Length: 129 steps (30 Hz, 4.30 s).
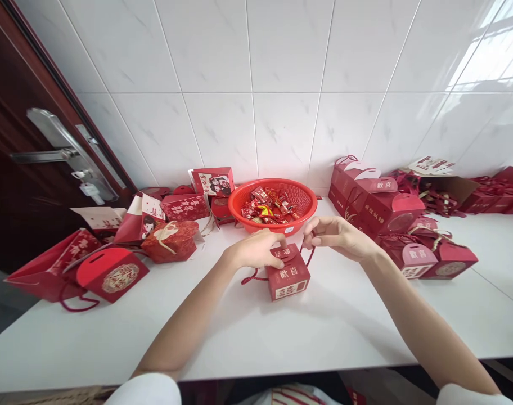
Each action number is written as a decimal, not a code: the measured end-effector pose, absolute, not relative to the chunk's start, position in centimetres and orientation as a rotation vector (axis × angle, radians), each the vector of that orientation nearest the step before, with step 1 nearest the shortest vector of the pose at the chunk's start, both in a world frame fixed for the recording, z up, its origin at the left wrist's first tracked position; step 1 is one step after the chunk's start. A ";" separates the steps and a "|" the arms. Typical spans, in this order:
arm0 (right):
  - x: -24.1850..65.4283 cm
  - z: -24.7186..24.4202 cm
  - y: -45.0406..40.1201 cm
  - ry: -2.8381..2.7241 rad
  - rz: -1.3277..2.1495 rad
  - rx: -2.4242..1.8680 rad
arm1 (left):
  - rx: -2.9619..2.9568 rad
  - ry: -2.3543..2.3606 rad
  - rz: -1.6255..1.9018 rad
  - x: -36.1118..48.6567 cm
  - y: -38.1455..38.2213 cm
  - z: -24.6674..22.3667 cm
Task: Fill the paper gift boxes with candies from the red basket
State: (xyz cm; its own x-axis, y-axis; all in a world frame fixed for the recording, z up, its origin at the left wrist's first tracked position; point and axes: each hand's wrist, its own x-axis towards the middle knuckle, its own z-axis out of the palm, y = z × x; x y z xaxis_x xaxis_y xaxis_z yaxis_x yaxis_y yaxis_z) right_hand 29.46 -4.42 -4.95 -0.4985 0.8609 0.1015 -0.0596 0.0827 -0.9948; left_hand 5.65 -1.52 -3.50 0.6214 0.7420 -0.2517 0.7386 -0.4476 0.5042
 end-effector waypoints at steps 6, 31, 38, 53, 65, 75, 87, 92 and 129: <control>28.2 -4.0 -5.0 -1.639 1.276 -0.924 | 1.939 1.034 0.463 5.8 -2.2 -1.1; 27.8 -5.0 -5.6 -2.242 0.540 -1.504 | 1.418 0.745 0.727 5.8 -0.7 -2.3; 29.1 -6.6 -4.0 -2.234 0.768 -1.367 | 1.388 0.757 0.700 5.9 0.0 -3.1; 27.8 -7.5 -4.2 -2.056 0.571 -1.651 | 1.845 0.813 0.545 6.6 -0.5 -1.5; 29.0 -5.7 -4.2 -1.777 0.918 -1.265 | 2.443 0.777 0.786 11.6 -0.1 -3.5; 28.4 -5.4 -4.6 -1.621 0.915 -1.177 | 2.372 0.732 0.908 11.8 -0.4 -3.9; 27.3 -5.5 -4.6 -1.570 0.647 -1.293 | 2.033 0.610 0.811 11.3 -0.8 -3.7; 27.5 -5.9 -4.3 -1.529 0.659 -1.280 | 2.314 1.093 0.892 11.1 -1.4 -5.2; 27.0 -8.6 -3.4 -1.229 1.178 -1.149 | 2.007 1.026 0.685 12.1 -1.2 -10.4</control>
